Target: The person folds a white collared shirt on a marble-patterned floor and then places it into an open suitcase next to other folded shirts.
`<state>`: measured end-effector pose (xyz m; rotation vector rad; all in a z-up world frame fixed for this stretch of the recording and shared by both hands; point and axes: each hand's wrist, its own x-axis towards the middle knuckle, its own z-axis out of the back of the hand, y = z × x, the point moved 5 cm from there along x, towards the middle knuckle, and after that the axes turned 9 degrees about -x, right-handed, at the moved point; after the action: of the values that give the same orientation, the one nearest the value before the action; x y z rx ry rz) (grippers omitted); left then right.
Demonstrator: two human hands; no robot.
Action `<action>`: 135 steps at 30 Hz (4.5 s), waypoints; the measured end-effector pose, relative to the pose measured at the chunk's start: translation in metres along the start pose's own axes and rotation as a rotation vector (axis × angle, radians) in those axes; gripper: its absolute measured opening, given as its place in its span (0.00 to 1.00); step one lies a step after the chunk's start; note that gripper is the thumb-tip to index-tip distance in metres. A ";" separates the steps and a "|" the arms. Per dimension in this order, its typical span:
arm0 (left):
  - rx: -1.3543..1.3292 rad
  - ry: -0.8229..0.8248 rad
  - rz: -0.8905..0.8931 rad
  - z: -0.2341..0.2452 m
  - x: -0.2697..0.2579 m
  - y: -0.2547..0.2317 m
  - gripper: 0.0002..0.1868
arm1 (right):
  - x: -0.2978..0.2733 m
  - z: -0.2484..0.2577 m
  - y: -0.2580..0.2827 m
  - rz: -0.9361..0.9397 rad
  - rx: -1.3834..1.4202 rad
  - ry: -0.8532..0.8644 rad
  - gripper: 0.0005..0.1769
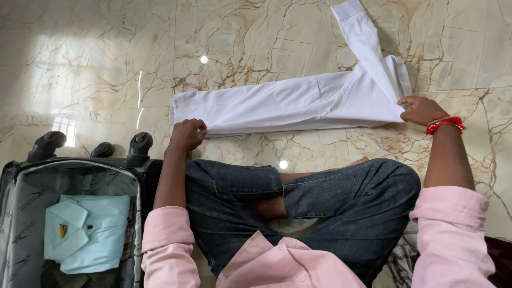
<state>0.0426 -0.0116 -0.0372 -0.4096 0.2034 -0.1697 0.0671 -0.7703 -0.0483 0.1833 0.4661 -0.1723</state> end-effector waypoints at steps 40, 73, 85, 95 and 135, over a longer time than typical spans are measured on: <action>0.156 0.329 0.166 -0.051 0.009 0.014 0.20 | -0.016 -0.036 0.065 0.052 -0.261 -0.196 0.31; 0.132 0.278 0.126 -0.049 0.024 0.002 0.19 | 0.174 0.029 0.110 0.044 -0.040 -0.367 0.37; 0.168 0.289 0.148 -0.052 0.034 0.001 0.19 | 0.222 0.029 0.107 -0.198 0.145 -0.109 0.45; 0.161 0.253 0.104 -0.055 0.031 0.004 0.20 | 0.037 0.138 0.182 0.587 0.623 -0.259 0.34; 0.031 0.208 0.376 -0.089 0.097 0.020 0.47 | 0.105 -0.037 0.027 -0.078 0.083 -0.096 0.30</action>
<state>0.1186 -0.0469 -0.1410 -0.3163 0.4771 0.1549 0.1491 -0.7492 -0.1250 0.2370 0.3714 -0.2754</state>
